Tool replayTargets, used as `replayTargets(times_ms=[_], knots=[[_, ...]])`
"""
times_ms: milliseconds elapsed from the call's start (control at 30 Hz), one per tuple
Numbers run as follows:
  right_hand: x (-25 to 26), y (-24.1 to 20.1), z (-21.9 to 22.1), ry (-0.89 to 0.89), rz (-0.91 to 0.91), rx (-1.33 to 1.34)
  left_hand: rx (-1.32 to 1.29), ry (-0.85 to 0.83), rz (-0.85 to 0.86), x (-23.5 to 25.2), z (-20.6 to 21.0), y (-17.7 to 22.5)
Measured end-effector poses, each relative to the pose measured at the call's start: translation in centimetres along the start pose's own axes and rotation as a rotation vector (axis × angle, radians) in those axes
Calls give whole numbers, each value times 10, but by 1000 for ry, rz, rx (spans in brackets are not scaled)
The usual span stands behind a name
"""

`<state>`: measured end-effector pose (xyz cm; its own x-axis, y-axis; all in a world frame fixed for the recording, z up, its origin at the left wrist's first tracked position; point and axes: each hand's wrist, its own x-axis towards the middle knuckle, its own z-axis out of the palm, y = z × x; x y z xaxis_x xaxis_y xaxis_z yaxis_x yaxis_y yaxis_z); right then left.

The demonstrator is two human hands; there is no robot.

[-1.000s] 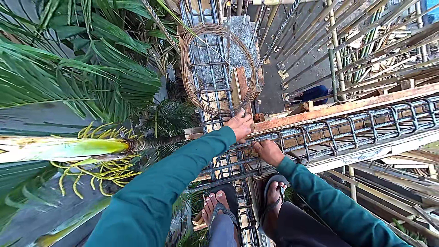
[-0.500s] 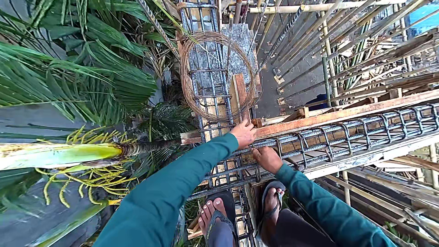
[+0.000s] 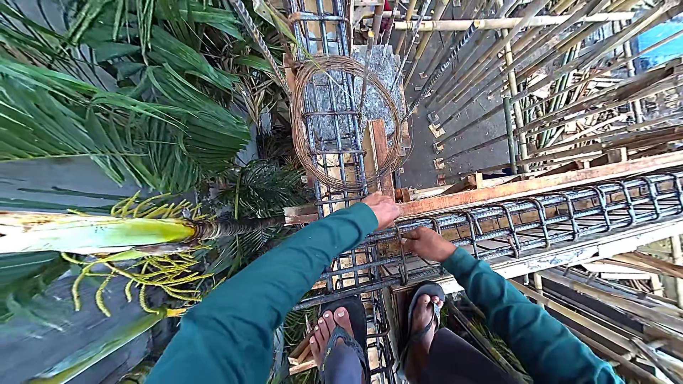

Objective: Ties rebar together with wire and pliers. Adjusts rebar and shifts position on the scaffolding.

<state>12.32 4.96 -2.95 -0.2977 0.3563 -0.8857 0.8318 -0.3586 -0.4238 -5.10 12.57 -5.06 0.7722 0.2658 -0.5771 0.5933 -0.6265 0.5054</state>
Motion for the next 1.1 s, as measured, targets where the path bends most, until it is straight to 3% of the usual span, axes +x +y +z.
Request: replayTargets(times_ms=[100,167,267,333,467,600,733,900,967,1033,1100], knots=[[3,-6,-11,-74,-74,-240,-51,-55,-75,-3,-17,14],[3,-10,-10,-61,-65,-347,-123,76,-177,-4,-6,22],[-4,-19,1,5,60,-353,-469,142,-484,-7,3,32],[-13,-22,5,26,124,-309,-672,170,-564,-9,11,27],[-34,-43,-13,-10,204,-396,-993,176,-557,-22,22,27],[-36,-78,-26,9,207,-503,-1142,339,-467,-35,47,40],[-37,-108,-25,54,202,-566,-1062,515,-425,-38,68,65],[-34,-155,-5,39,244,-682,-829,690,-536,-36,72,89],[-39,-153,-15,71,164,-616,-847,657,-550,-33,69,86],[-42,-132,-49,106,29,-399,-929,578,-525,-30,68,75],[-36,-108,-79,133,5,-149,-993,573,-480,-28,69,65]])
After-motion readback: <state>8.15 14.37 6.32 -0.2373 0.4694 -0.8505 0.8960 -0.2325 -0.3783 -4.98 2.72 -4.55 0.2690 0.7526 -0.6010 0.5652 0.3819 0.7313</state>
